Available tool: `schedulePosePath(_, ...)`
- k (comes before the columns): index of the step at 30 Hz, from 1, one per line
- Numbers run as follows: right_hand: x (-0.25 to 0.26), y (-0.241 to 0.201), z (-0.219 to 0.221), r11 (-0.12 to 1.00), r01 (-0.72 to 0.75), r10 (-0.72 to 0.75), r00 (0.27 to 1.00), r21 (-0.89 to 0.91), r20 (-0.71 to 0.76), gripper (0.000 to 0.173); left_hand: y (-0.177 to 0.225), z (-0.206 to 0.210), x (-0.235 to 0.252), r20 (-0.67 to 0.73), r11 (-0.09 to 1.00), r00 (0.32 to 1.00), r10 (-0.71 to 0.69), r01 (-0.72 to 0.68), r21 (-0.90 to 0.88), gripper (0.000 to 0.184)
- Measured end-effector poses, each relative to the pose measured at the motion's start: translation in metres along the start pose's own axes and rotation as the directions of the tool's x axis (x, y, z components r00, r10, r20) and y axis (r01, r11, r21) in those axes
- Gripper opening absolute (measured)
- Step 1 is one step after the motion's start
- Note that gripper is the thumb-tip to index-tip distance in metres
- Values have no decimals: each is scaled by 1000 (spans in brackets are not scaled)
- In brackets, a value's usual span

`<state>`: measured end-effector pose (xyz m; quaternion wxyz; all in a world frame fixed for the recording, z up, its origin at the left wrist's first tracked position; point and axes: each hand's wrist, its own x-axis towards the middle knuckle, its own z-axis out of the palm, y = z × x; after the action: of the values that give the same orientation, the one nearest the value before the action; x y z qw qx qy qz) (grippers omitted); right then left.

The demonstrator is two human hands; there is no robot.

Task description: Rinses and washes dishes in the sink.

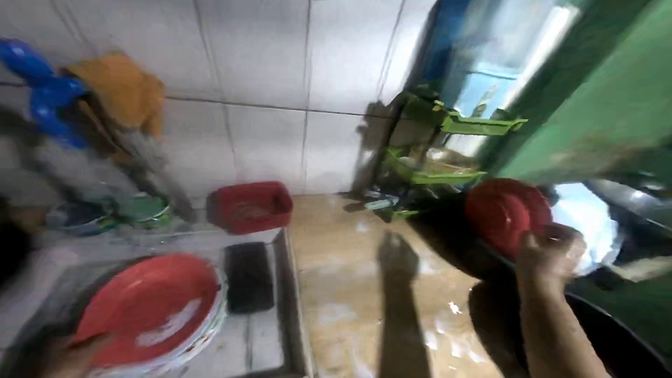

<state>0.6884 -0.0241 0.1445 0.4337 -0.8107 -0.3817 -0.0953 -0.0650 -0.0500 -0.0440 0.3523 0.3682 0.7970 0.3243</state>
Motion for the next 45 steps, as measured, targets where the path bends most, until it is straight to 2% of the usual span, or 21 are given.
schedulePosePath(2, -46, -35, 34, 965, 251, -257, 963, 79, 83, 45, 27, 9, -16, -115, 998, 993, 7, -13, -53, 49)
schedulePosePath(4, -116, -81, 75, 900, 380, -428, 863, 214, 268, 37, 38, 21, -18, -242, 988, 970, 7, -45, -149, 49)
schedulePosePath(6, -197, -120, 117, 828, 425, -560, 655, 365, 507, 31, 31, 33, -9, -230, 957, 970, -76, 6, -290, 53)
schedulePosePath(9, -308, -178, 165, 779, 451, -570, 222, 435, 791, 44, 25, 47, -1, -115, 828, 972, -204, 109, -550, 50)
schedulePosePath(11, -367, -205, 185, 749, 475, -563, 91, 461, 821, 56, 21, 52, 1, -46, 742, 975, -217, 134, -657, 50)
schedulePosePath(12, -389, -219, 188, 768, 477, -524, 86, 427, 847, 63, 22, 54, 1, -39, 712, 975, -219, 132, -689, 51)
schedulePosePath(14, -416, -237, 191, 816, 472, -451, 162, 332, 878, 68, 30, 50, 2, -66, 696, 975, -213, 103, -711, 53)
schedulePosePath(16, -425, -243, 192, 861, 433, -395, 239, 267, 887, 64, 45, 40, -3, -58, 740, 990, -132, 60, -670, 56)
schedulePosePath(19, -431, -241, 190, 880, 401, -383, 277, 256, 881, 59, 74, 16, -16, -24, 891, 997, 75, -78, -447, 60)
schedulePosePath(22, -439, -248, 187, 851, 411, -466, 308, 326, 829, 57, 95, -3, -22, -45, 939, 965, 258, -261, -224, 59)
schedulePosePath(25, -442, -268, 186, 819, 426, -510, 236, 383, 827, 58, 104, -15, -22, -79, 905, 912, 403, -410, -113, 56)
schedulePosePath(27, -446, -280, 191, 795, 428, -537, 168, 430, 827, 58, 104, -19, -21, -109, 883, 890, 443, -454, -122, 56)
schedulePosePath(29, -447, -291, 197, 771, 442, -553, 106, 459, 827, 57, 102, -21, -18, -133, 883, 908, 397, -418, -216, 58)
schedulePosePath(31, -440, -302, 208, 769, 477, -527, 97, 425, 845, 58, 95, -20, -13, -134, 880, 950, 282, -312, -359, 60)
schedulePosePath(33, -423, -314, 223, 773, 537, -486, 162, 337, 859, 63, 84, -9, -4, -114, 836, 987, 115, -158, -526, 61)
schedulePosePath(35, -405, -329, 240, 767, 601, -455, 265, 223, 850, 71, 77, 4, -3, -33, 754, 999, -9, -15, -657, 63)
schedulePosePath(37, -393, -351, 249, 777, 618, -420, 364, 122, 831, 76, 82, 12, -12, 34, 685, 999, -42, 54, -726, 61)
schedulePosePath(39, -395, -365, 265, 779, 617, -473, 465, 109, 748, 78, 87, 15, -20, 42, 718, 999, -12, 37, -695, 60)
schedulePosePath(40, -399, -369, 272, 769, 620, -530, 480, 157, 699, 77, 88, 14, -22, 30, 752, 999, 21, 4, -659, 59)
schedulePosePath(42, -412, -377, 272, 714, 638, -635, 415, 289, 651, 71, 86, 12, -19, 33, 758, 997, 69, -31, -651, 59)
schedulePosePath(45, -442, -371, 264, 510, 672, -826, 209, 537, 523, 64, 81, 14, -6, 157, 629, 984, 87, 68, -775, 62)
